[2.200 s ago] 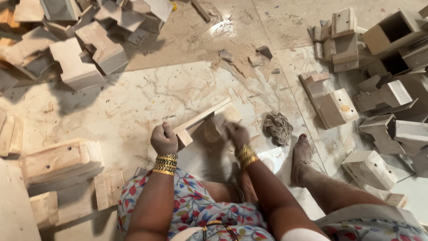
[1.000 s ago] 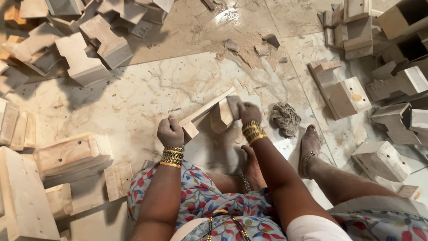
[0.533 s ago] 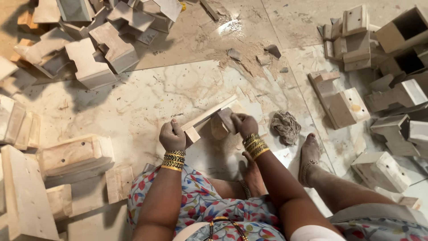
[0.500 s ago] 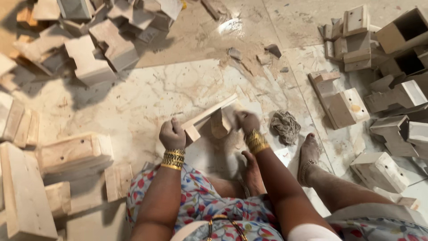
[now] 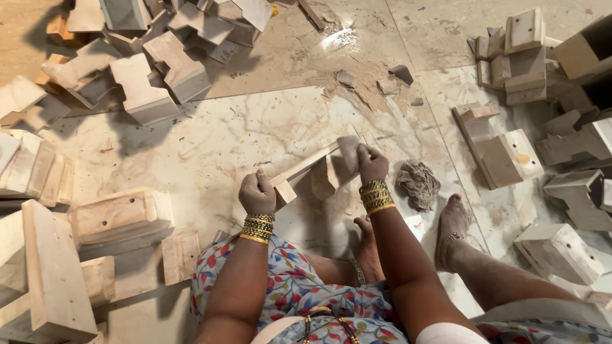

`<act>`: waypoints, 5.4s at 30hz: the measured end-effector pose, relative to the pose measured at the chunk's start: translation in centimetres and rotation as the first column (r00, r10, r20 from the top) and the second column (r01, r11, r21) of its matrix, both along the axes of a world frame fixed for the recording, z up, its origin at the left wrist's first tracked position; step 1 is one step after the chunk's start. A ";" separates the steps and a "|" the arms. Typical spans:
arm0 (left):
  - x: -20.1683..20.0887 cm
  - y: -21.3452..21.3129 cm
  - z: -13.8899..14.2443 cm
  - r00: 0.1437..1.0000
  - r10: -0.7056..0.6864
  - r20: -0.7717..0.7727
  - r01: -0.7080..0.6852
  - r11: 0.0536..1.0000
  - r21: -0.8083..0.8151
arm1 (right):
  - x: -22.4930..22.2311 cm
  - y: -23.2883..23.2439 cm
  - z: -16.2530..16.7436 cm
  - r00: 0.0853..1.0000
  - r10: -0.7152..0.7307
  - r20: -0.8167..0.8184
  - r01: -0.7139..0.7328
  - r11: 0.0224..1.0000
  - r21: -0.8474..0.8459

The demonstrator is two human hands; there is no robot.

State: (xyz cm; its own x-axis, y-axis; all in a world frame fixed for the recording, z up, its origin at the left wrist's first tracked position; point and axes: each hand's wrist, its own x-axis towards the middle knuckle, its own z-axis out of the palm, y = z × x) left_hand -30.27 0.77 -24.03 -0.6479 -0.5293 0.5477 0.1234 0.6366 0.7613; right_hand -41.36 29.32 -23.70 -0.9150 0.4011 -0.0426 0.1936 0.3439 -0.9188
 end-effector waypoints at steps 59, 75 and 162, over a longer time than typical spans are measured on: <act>-1.0 0.9 0.7 0.999 0.041 0.014 -0.042 0.998 0.042 | 5.3 -10.4 -2.0 0.545 0.835 -0.074 -0.567 0.432 0.701; -1.0 0.9 1.1 1.000 0.015 0.011 -0.016 0.998 0.062 | 3.5 -10.1 -0.4 0.559 0.813 -0.162 -0.567 0.518 0.641; 0.6 1.4 1.2 1.000 -0.021 -0.010 0.021 1.000 0.022 | 6.2 -11.2 0.7 0.683 0.694 0.229 -0.609 0.368 0.703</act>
State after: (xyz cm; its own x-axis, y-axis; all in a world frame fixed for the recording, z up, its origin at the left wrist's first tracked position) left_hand -29.64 2.19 -22.87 -0.6536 -0.5278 0.5424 0.1440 0.6169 0.7738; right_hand -35.20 18.09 -23.00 -0.8864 -0.4609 0.0437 -0.4479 0.8298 -0.3328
